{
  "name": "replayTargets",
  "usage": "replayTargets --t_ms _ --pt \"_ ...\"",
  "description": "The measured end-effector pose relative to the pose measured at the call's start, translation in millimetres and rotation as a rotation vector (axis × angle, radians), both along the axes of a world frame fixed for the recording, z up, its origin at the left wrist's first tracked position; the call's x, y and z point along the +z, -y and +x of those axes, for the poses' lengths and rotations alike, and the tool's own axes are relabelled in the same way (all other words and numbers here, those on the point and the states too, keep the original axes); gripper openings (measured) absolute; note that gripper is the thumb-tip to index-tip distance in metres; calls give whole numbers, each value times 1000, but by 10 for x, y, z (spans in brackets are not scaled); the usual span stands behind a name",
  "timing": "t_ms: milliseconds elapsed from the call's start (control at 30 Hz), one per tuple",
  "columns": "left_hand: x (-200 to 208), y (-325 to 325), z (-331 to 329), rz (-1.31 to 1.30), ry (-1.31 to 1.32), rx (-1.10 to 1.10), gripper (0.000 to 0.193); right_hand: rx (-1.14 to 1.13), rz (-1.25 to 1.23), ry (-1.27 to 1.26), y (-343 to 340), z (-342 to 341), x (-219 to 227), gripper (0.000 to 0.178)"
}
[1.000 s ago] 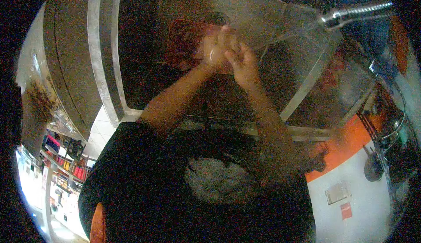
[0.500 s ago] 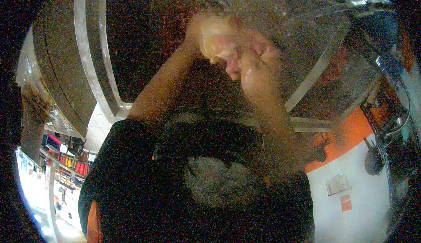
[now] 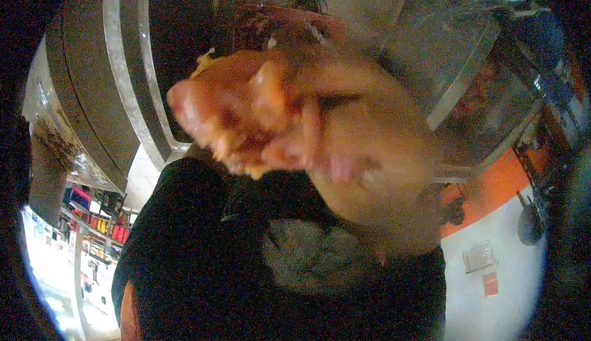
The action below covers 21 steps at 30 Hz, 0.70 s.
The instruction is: Washing raw chicken pieces in a sink, transferring them to a tray, and setting up flour in a metal container for breading.
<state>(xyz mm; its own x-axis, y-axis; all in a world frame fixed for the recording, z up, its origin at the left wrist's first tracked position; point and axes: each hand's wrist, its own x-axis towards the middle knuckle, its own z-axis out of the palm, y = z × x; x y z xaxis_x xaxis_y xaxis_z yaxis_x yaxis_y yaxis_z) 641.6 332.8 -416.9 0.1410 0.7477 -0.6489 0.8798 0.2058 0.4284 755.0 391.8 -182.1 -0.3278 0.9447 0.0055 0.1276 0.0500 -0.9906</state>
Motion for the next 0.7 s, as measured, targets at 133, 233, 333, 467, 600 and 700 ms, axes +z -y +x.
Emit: replayTargets --t_ms 133,233,333,467,600,700 --pt "908 902 39 15 -63 -108 58 -137 -102 -95 118 62 1 19" --pt "-552 18 33 25 -147 -141 60 -190 -182 -200 166 -47 57 17" --pt "-648 161 124 38 -153 -152 60 -275 -263 -271 265 -66 86 17" --pt "-798 182 227 84 -194 -160 61 -376 -362 -383 341 -166 190 17" --pt "-940 156 249 144 -235 -161 62 -469 -447 -495 406 -289 290 18" --pt "-985 171 268 188 -266 -167 63 -544 -511 -581 452 -360 364 19"
